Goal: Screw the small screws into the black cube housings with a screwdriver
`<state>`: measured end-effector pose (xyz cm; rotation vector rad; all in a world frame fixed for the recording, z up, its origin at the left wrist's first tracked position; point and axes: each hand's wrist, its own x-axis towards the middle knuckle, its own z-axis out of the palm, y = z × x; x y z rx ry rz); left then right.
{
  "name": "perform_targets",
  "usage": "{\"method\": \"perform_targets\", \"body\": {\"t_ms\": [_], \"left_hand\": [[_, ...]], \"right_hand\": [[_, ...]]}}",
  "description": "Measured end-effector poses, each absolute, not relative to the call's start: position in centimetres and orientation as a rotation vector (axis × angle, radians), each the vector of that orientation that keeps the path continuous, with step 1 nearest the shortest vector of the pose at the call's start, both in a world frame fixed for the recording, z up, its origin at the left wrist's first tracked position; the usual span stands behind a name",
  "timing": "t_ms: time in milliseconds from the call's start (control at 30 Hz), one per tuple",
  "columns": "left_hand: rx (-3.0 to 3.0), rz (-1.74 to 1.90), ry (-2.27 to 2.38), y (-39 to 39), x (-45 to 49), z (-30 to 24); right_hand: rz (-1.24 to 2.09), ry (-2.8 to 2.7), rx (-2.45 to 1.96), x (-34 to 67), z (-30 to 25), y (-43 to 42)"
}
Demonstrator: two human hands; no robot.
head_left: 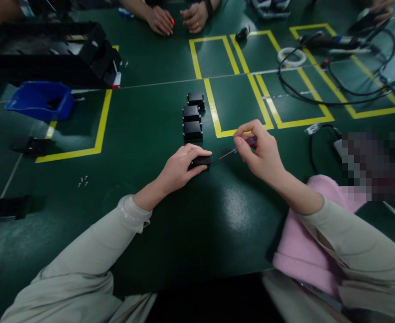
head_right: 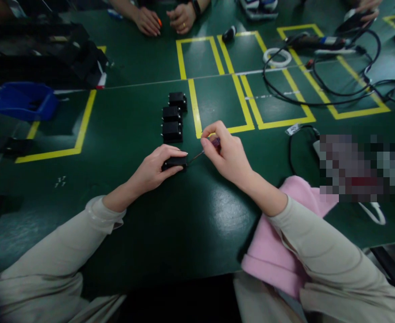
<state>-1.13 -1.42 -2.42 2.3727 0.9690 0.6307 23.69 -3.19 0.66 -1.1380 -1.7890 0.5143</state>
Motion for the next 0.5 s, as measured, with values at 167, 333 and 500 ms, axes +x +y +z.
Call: {"method": "perform_targets", "body": {"t_ms": [167, 333, 500], "left_hand": [[2.377, 0.626, 0.97, -1.3, -1.1, -2.5], [2.385, 0.63, 0.967, -1.2, -1.2, -2.6], [2.387, 0.622, 0.963, -1.2, -1.3, -2.6]], "right_hand": [[0.582, -1.814, -1.215, 22.9, 1.9, -2.8], [0.597, -1.796, -1.247, 22.4, 2.0, -2.0], [0.617, -1.671, -1.205, 22.9, 0.3, -1.5]]}}
